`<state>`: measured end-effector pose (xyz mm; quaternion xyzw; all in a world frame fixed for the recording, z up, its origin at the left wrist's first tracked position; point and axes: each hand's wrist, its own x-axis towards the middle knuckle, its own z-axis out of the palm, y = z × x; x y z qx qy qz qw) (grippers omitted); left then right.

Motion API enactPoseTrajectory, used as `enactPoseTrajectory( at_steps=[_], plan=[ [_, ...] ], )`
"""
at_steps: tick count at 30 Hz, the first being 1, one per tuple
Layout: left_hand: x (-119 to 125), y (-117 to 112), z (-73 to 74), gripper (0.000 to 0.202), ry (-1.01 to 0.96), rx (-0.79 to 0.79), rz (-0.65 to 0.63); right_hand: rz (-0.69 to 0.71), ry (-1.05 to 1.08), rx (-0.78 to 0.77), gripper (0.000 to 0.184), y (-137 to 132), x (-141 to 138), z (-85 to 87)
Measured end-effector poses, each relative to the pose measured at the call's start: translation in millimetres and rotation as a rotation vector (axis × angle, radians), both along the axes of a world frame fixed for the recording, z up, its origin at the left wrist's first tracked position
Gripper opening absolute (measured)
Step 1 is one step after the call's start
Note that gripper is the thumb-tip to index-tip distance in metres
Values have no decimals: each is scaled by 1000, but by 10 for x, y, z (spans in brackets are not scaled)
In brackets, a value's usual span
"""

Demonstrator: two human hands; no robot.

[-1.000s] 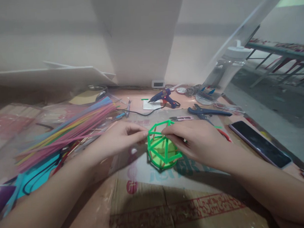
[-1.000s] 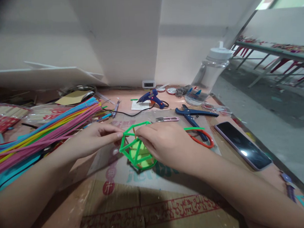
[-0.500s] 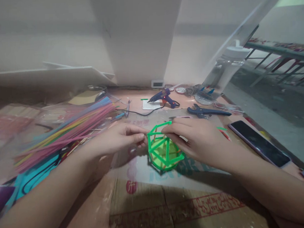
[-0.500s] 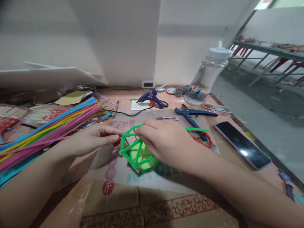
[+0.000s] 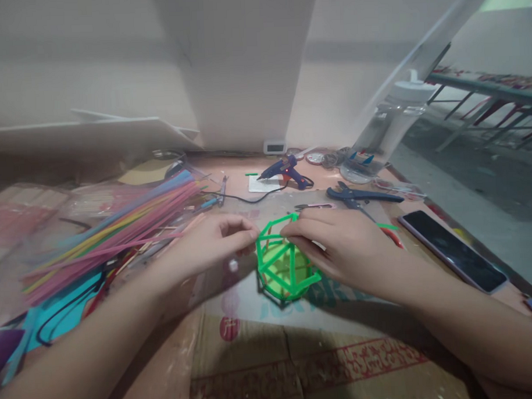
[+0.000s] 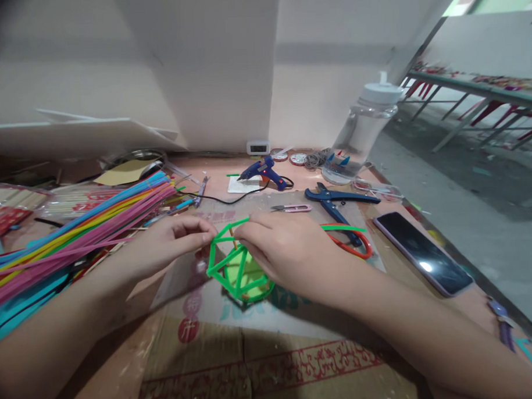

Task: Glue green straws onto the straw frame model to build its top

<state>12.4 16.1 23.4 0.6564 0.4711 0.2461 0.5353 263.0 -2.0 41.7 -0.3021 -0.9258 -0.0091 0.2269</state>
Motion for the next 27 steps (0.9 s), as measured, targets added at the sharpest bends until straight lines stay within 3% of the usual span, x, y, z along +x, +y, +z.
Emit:
enactPoseTrajectory(
  at_steps=[21, 27],
  plan=[
    [21, -1, -105, 32, -97, -33, 9, 5, -35, 19, 18, -20, 12, 8],
    [-37, 26, -76, 33, -14, 70, -41, 12, -33, 10, 19, -28, 11, 14]
  ],
)
